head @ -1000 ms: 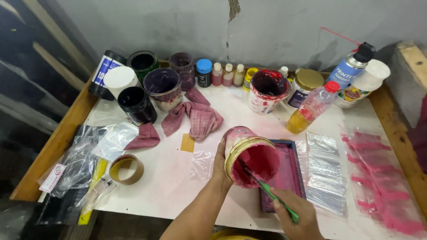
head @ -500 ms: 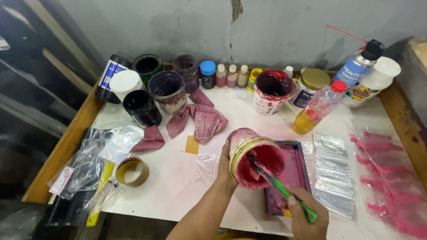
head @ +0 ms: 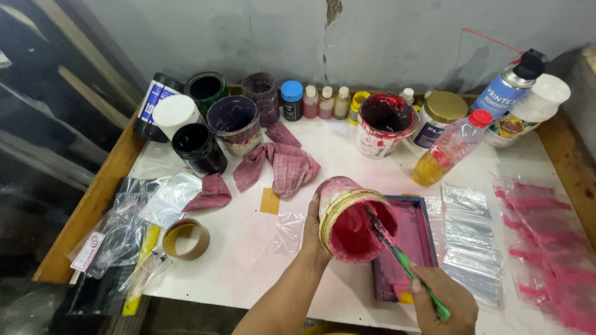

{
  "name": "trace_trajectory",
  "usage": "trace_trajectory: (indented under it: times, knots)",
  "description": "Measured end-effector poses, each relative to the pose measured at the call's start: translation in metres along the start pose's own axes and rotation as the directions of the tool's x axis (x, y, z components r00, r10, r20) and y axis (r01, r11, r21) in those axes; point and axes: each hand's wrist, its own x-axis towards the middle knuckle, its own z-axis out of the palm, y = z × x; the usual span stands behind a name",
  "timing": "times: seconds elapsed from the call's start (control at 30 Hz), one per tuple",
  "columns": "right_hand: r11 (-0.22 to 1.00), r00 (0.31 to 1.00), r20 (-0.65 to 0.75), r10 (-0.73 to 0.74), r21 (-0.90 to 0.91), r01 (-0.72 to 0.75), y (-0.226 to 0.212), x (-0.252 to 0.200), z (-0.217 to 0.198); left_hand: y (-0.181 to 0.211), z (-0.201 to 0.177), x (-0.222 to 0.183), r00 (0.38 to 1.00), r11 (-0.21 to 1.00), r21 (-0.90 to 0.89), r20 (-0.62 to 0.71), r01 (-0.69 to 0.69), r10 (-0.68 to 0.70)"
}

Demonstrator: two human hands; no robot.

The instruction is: Mixing pink ink in a container with a brush and adding liquid from a bottle to prepare it for printing.

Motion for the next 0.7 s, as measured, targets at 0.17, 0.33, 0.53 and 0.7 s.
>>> trace_trajectory:
  times: [0.17, 0.33, 0.53, 0.7]
  knots:
    - [0.889, 0.903, 0.082, 0.421, 0.159, -0.429, 0.014, 0.008, 0.019, 0.003, 0.003, -0.01, 0.998, 0.998, 0.045, 0.038, -0.042, 0.04]
    - [0.52, 0.67, 0.496, 0.552, 0.422, -0.742, 0.083, 0.007, 0.006, 0.019, 0.001, -0.002, 0.994, 0.994, 0.031, -0.04, -0.104, 0.105]
    - [0.814, 0.813, -0.073, 0.578, 0.115, -0.569, 0.128, 0.103, 0.019, 0.035, 0.006, 0.0, 0.991, 0.992, 0.013, 0.053, -0.126, 0.126]
    - [0.873, 0.869, -0.109, 0.483, 0.142, -0.467, 0.159, 0.169, 0.053, 0.041, 0.01, 0.007, 0.986, 0.989, -0.006, 0.075, -0.147, 0.147]
